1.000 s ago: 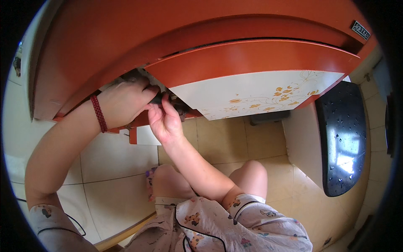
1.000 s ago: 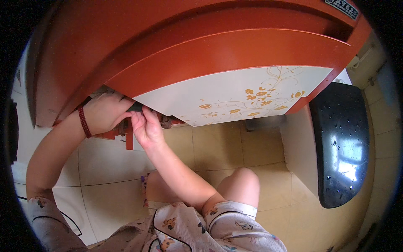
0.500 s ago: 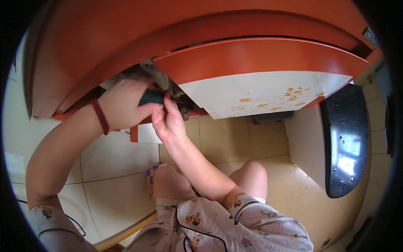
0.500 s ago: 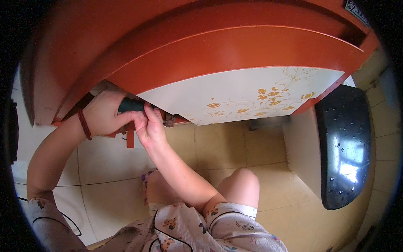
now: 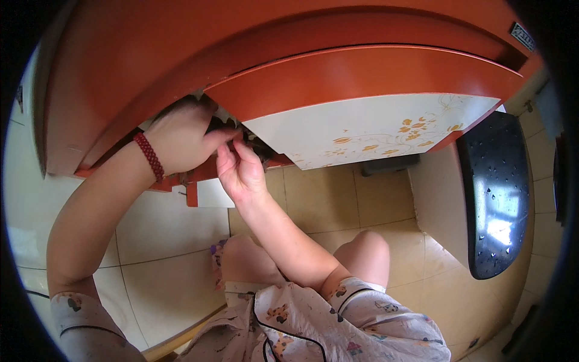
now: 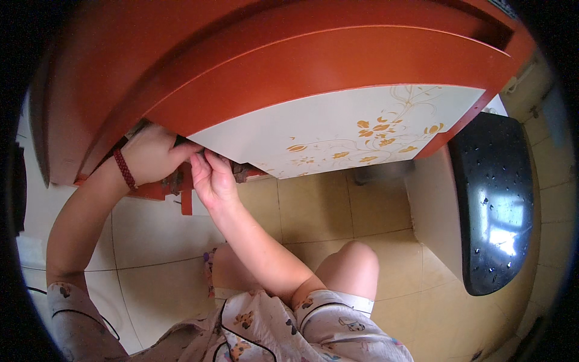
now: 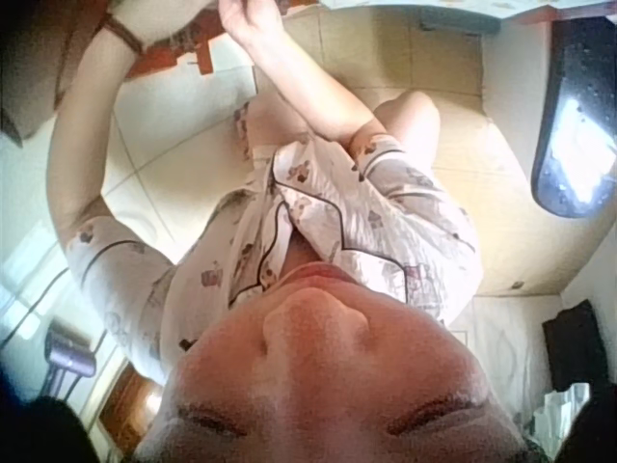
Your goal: The person uses a screwdriver to adjust and tighten the hinges on a red bathroom cabinet door.
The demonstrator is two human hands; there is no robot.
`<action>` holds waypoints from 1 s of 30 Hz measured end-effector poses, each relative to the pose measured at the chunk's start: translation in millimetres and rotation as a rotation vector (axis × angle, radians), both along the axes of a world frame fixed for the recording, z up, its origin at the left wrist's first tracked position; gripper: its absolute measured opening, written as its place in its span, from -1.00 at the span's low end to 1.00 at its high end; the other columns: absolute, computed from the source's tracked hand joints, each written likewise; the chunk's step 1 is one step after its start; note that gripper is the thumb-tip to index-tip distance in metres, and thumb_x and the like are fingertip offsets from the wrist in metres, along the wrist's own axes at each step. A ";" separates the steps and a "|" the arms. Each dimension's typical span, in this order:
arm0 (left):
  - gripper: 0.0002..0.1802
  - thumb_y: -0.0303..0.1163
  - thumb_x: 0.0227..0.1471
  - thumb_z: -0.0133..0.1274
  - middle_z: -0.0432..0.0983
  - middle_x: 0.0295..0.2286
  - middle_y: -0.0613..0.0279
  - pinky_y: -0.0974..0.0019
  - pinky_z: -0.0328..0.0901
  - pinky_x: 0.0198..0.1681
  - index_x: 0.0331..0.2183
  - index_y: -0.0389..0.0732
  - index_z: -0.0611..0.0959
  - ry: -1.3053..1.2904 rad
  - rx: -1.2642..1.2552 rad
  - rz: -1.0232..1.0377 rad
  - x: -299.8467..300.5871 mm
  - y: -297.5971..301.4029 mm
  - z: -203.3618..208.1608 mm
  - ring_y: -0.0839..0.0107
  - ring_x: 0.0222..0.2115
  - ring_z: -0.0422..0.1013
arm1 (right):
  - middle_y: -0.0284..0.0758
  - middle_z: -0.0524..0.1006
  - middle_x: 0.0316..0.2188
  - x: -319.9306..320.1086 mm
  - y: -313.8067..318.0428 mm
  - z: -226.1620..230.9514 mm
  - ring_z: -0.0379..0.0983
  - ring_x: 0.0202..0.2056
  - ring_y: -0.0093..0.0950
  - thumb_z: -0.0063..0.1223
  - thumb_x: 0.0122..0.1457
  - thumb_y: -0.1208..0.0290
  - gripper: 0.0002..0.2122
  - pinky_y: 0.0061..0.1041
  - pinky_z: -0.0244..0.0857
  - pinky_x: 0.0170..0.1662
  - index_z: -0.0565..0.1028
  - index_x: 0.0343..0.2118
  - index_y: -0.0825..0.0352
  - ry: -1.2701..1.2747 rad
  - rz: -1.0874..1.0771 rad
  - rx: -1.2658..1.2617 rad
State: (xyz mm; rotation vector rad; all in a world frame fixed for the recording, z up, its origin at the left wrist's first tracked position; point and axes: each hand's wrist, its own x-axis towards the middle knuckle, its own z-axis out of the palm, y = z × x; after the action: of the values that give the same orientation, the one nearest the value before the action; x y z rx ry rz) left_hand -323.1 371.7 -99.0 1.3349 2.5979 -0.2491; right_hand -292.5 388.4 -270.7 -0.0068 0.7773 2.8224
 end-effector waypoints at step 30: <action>-0.75 -0.37 -0.18 0.00 0.48 -0.35 0.09 0.21 0.31 -0.23 -0.38 -0.26 0.58 0.421 0.003 -0.458 2.0 -6.5 -26.7 0.17 -0.31 0.41 | -0.41 0.43 -0.17 15.5 0.1 13.0 0.33 -0.08 -0.49 -0.07 0.13 0.56 -0.76 -0.46 0.22 0.06 0.37 -0.12 0.24 0.253 -0.004 -0.079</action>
State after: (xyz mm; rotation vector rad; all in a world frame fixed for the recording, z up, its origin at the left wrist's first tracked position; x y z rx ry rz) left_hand -321.1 365.3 -125.7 2.0603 2.5527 -0.6614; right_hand -277.0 388.5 -257.7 0.3442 0.9394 2.8206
